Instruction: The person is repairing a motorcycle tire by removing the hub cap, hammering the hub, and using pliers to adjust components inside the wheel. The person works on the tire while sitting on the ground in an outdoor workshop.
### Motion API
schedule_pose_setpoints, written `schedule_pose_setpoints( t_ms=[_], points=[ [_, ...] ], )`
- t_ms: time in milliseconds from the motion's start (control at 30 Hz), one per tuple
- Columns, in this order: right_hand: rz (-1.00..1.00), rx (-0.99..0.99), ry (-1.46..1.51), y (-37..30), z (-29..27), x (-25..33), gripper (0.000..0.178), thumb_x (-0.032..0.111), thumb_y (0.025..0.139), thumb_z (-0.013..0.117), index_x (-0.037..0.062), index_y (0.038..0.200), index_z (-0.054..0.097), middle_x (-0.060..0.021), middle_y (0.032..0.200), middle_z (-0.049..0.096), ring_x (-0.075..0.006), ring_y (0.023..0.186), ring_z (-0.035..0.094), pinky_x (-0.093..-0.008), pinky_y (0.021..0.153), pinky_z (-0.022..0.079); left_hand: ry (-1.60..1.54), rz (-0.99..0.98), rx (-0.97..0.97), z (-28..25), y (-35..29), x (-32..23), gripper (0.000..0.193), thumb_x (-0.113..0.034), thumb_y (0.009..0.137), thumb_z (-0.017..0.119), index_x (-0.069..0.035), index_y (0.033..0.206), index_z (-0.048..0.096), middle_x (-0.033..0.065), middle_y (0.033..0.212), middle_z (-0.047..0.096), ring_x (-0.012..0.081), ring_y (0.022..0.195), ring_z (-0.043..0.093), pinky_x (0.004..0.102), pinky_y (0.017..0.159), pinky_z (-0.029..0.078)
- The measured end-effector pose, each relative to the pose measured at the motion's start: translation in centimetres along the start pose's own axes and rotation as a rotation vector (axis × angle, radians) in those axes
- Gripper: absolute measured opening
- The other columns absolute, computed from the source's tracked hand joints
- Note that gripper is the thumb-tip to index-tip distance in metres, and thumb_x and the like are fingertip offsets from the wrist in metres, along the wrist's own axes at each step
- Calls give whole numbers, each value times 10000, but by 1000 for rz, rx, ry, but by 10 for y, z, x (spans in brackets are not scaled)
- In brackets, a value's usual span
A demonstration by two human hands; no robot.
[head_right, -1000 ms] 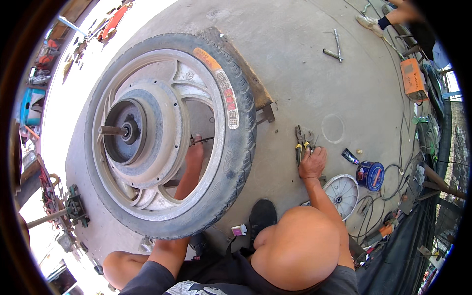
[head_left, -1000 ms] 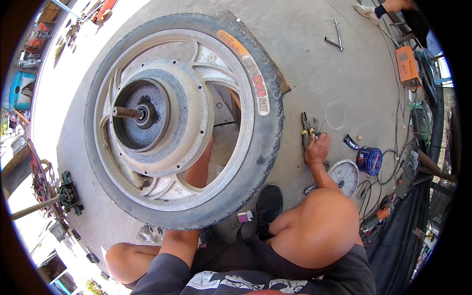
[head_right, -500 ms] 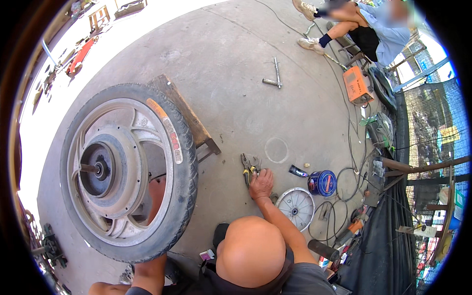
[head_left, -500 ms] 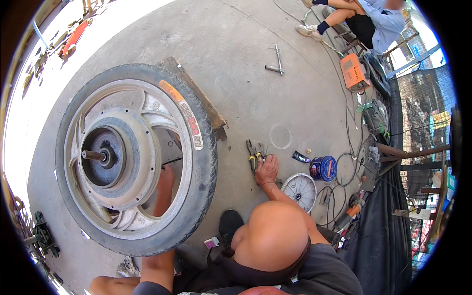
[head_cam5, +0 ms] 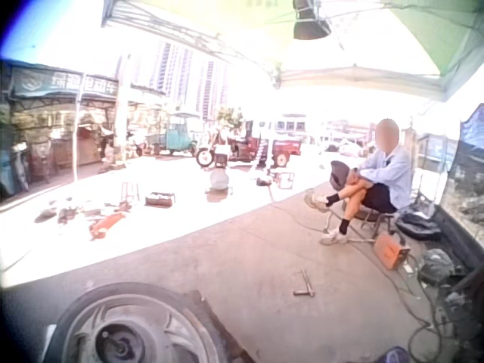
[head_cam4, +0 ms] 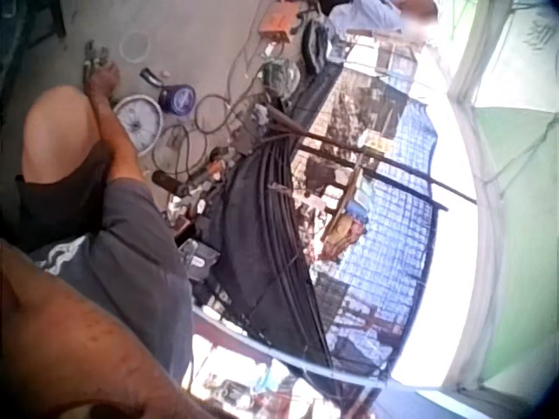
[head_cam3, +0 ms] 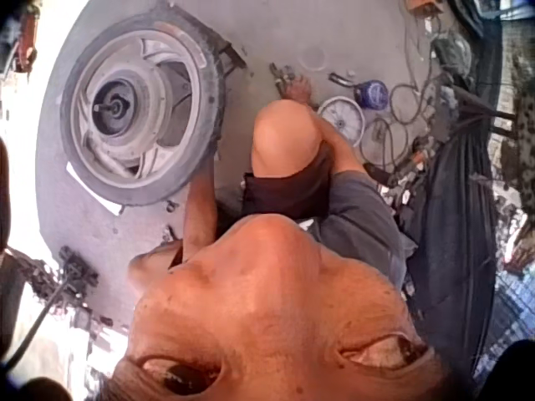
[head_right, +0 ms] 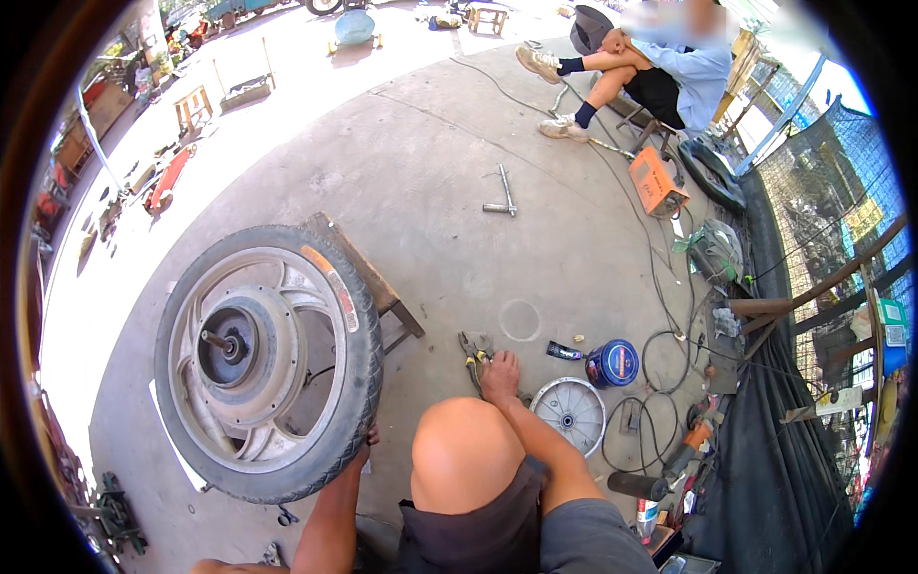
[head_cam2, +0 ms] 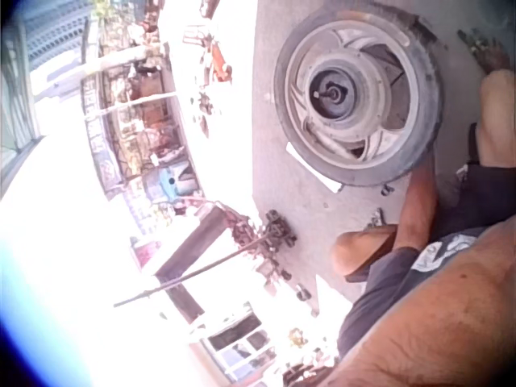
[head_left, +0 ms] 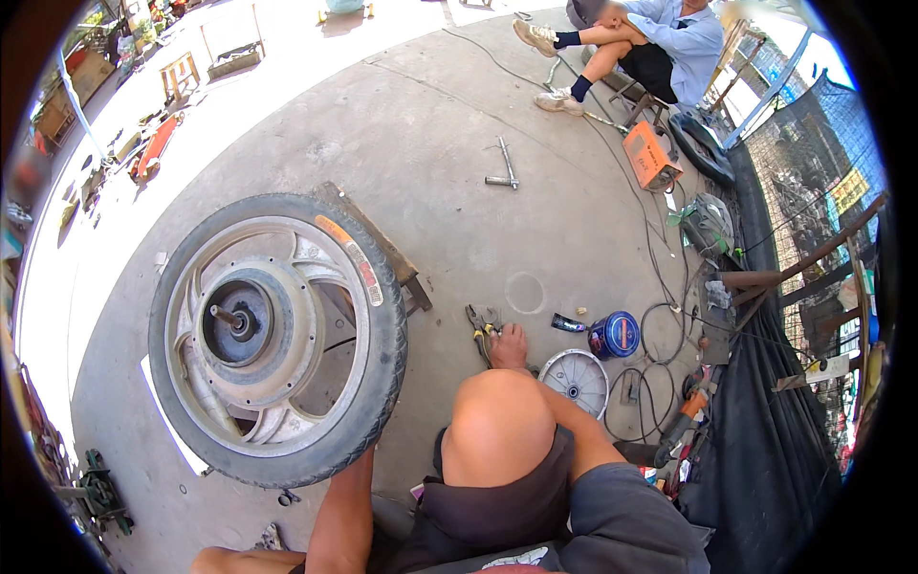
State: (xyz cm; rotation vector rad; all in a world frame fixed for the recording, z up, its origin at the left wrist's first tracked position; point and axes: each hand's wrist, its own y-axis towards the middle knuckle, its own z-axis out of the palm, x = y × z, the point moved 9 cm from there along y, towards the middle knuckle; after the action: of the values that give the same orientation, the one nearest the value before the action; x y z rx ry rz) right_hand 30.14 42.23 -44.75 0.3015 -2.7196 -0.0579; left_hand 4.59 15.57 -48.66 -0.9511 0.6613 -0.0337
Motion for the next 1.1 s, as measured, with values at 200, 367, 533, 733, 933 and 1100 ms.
schedule_pose_setpoints(
  t_ms=[200,367,533,733,933,1100],
  points=[
    [157,17,243,2,-24,-13,282,227,938,586,-34,1041,557,-274,1020,617,-459,986,597,-520,855,472,157,56,65,36,-31,8,187,-271,942,479,-125,825,476,-18,646,400,121,497,331,296,449,251],
    [124,-35,413,2,-68,-27,265,224,958,560,-39,993,569,-228,812,657,-434,788,645,-510,725,508,269,58,151,76,-73,-8,148,-181,862,459,-75,766,498,20,626,421,120,480,339,291,438,250],
    [304,115,925,16,-129,-24,222,209,981,545,-11,957,565,-56,698,553,-158,508,531,-344,453,452,346,88,141,86,-93,-11,165,-169,861,446,-52,771,518,34,620,453,119,457,351,292,421,244],
    [280,-55,1042,45,-245,-19,171,165,955,574,27,867,524,-25,693,517,-106,498,480,-288,417,406,433,139,179,104,-126,-17,180,-196,874,466,-59,787,542,26,632,464,112,464,375,279,421,265],
    [158,-102,1310,35,-334,49,198,163,906,644,34,818,521,-28,683,530,-99,493,480,-282,403,402,477,189,295,137,-178,-38,129,-161,937,549,-36,910,564,-32,671,449,61,512,372,231,438,270],
    [-35,55,1460,-6,-371,163,233,206,901,690,64,805,532,-11,692,529,-67,484,453,-248,398,378,355,309,378,162,-237,-68,172,-192,981,609,-52,900,549,-30,692,437,67,544,379,230,464,283]
  ],
)
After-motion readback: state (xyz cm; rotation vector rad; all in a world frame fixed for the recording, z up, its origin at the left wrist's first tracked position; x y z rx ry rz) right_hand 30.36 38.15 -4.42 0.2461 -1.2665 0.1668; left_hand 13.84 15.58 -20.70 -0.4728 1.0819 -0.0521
